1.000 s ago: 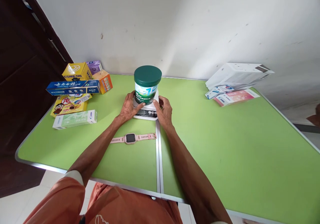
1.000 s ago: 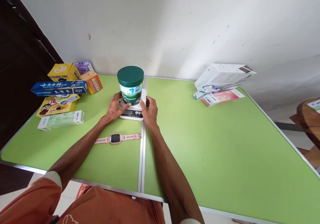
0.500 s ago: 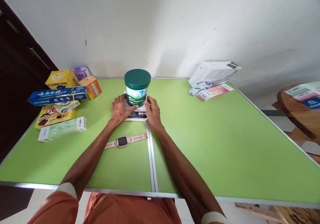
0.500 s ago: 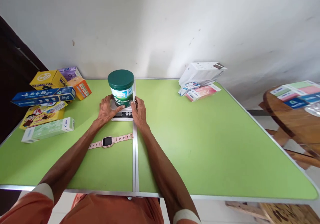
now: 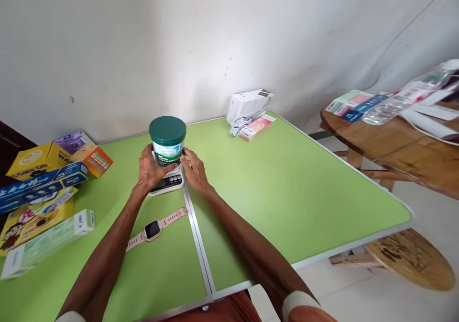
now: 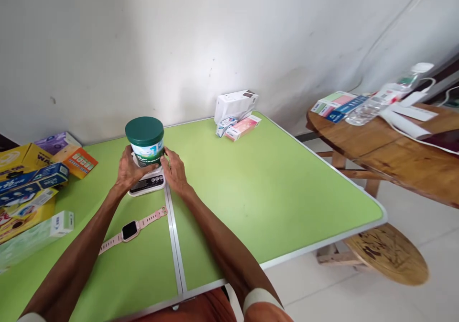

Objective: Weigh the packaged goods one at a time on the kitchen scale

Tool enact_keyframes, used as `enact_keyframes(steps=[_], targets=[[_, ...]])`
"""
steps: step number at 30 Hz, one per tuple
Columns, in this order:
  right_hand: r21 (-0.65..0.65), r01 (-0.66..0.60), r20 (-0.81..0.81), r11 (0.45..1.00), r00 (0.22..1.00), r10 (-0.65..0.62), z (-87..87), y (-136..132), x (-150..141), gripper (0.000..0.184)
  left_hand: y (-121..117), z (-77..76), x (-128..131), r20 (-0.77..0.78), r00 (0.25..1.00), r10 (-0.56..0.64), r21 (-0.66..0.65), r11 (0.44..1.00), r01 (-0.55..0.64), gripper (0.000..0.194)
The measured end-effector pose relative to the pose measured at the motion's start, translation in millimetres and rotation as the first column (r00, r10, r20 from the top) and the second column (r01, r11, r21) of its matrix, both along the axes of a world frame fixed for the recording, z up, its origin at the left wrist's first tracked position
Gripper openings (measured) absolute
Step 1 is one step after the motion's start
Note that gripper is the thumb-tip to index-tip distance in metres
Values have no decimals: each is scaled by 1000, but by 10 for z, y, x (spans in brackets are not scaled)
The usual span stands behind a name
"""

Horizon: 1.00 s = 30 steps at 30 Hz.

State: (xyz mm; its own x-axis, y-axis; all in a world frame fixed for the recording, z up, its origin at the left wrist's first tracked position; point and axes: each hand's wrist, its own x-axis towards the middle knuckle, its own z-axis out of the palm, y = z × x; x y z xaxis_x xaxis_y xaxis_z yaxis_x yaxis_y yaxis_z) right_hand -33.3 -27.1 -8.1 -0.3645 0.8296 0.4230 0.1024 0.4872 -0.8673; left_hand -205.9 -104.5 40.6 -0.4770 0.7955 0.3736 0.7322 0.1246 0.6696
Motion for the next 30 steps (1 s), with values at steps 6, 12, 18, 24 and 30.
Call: enact_keyframes(steps=[6, 12, 18, 24, 30], targets=[[-25, 161, -82, 987, 983, -163, 68, 240, 831, 56, 565, 59, 808, 38, 981, -192, 76, 979, 189, 94], [-73, 397, -57, 915, 914, -402, -123, 503, 1793, 54, 1163, -76, 1770, 157, 899, -410, 24, 911, 411, 90], [-70, 547, 43, 834, 837, -546, -232, 707, 2569, 63, 1653, -317, 2527, 270, 807, -525, -42, 831, 555, 95], [-104, 545, 47, 832, 838, -543, -368, 911, 2856, 85, 1996, -523, 2894, 287, 753, -592, -20, 782, 623, 91], [51, 621, 65, 782, 779, -623, -474, 1375, 2748, 91, 2305, -552, 2966, 294, 736, -609, -42, 761, 647, 88]])
